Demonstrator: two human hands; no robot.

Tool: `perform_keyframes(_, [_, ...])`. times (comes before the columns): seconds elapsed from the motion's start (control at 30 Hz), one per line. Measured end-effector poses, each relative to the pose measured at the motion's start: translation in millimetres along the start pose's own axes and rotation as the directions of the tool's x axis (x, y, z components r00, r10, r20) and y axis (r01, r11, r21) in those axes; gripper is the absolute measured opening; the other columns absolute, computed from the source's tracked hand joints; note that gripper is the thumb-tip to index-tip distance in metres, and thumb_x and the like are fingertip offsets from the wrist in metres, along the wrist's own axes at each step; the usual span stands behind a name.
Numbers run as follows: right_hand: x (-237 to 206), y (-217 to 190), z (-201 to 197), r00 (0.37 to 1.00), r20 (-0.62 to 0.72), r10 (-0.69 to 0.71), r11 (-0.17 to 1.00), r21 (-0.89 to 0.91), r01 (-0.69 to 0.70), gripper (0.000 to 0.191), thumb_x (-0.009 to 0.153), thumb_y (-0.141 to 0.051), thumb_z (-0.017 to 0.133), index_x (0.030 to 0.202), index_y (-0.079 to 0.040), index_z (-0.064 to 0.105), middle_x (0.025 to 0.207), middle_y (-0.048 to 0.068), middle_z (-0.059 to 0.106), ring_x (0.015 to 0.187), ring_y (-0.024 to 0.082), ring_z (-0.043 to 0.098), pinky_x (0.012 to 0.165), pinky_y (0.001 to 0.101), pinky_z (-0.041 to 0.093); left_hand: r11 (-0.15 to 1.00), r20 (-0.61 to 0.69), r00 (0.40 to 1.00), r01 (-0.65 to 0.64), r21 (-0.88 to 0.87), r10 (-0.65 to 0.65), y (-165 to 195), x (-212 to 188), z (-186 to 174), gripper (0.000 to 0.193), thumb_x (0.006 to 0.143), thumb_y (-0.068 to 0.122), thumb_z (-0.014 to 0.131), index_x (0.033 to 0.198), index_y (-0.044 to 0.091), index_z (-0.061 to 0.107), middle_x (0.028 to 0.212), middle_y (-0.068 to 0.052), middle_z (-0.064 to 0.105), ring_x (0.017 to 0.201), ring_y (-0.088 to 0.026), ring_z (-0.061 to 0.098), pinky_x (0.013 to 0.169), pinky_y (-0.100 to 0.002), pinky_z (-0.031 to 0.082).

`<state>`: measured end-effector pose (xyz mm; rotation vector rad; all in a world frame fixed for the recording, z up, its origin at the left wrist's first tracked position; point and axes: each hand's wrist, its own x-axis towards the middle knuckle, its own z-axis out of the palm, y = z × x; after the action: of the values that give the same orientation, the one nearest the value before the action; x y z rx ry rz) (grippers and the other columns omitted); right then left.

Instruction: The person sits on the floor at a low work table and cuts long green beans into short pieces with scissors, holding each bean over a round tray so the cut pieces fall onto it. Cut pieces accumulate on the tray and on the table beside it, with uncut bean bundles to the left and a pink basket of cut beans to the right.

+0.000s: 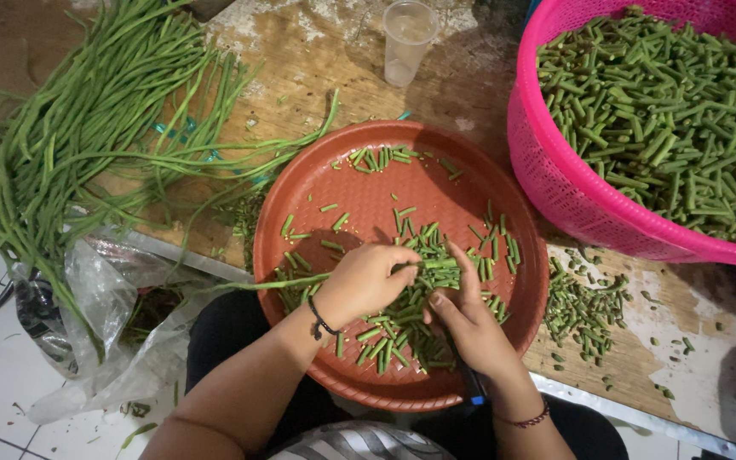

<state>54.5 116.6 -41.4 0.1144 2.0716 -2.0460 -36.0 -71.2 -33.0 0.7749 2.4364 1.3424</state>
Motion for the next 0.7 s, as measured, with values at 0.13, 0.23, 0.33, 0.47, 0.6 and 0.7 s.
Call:
perform_keyframes(0.13, [2.1,4.6,-1.4,1.000,0.003,-0.014,1.000,0.018,0.014,0.068,0.101,-0.011,0.050,0.159,-0.018,0.015,0.079,0.006,0.059,0.064,0.012,0.052,0.057,0.0246,0.044,0.996,-0.033,0.998,-0.059,0.060,0.061,1.0,-2.8,2.9,0.021,0.090,0.026,0.066,0.104,0.012,0.075,0.082,-0.015,0.074,0.079,-0.035,0.072,0.070,-0.046,0.055])
perform_keyframes(0.23, [7.0,3.5,-3.4,0.999,-0.033,0.029,0.996,0.091,-0.026,0.064,0.101,-0.012,0.049,0.157,-0.018,0.019,0.081,0.006,0.058,0.062,0.012,0.050,0.052,0.0247,0.042,0.997,0.028,0.997,-0.076,0.007,0.076,5.1,-6.0,6.4,0.019,0.090,0.024,0.067,0.102,0.012,0.076,0.084,-0.015,0.074,0.079,-0.035,0.072,0.071,-0.045,0.055])
perform_keyframes(0.33, [4.4,-1.2,-8.0,0.994,-0.021,0.105,0.969,0.227,-0.097,0.068,0.097,-0.014,0.046,0.157,-0.028,0.016,0.077,0.007,0.057,0.055,0.013,0.047,0.045,0.0251,0.039,0.996,-0.049,0.995,-0.084,-0.001,0.084,9.7,-3.4,6.3,0.022,0.091,0.022,0.068,0.110,0.013,0.074,0.088,-0.016,0.075,0.080,-0.034,0.073,0.072,-0.044,0.056])
perform_keyframes(0.47, [-1.4,-2.0,-8.5,0.989,0.066,0.135,0.967,0.208,-0.146,0.062,0.098,-0.016,0.046,0.155,-0.025,0.024,0.075,0.008,0.057,0.053,0.012,0.046,0.047,0.0246,0.038,0.985,-0.072,0.992,-0.110,-0.130,0.101,13.8,-3.7,-0.6,0.048,0.090,0.015,0.061,0.137,0.014,0.054,0.092,-0.012,0.078,0.086,-0.032,0.074,0.075,-0.043,0.056])
perform_keyframes(0.6, [0.0,3.6,-5.5,0.996,0.022,0.085,0.989,0.119,-0.087,0.051,0.102,-0.016,0.048,0.151,-0.013,0.036,0.081,0.005,0.058,0.065,0.010,0.050,0.057,0.0240,0.042,0.995,0.033,0.998,0.059,-0.080,-0.057,17.2,-5.7,-4.3,0.059,0.086,0.017,0.064,0.142,0.020,0.047,0.103,-0.010,0.073,0.077,-0.033,0.074,0.070,-0.044,0.056])
perform_keyframes(0.7, [1.0,2.5,-10.2,0.999,-0.012,0.036,0.993,0.112,-0.034,0.051,0.102,-0.017,0.049,0.151,-0.012,0.037,0.081,0.004,0.057,0.066,0.010,0.050,0.058,0.0243,0.042,0.999,-0.026,0.999,-0.034,0.038,0.035,13.2,-4.0,-11.0,0.038,0.087,0.020,0.065,0.125,0.015,0.063,0.095,-0.010,0.077,0.084,-0.032,0.073,0.072,-0.044,0.056])
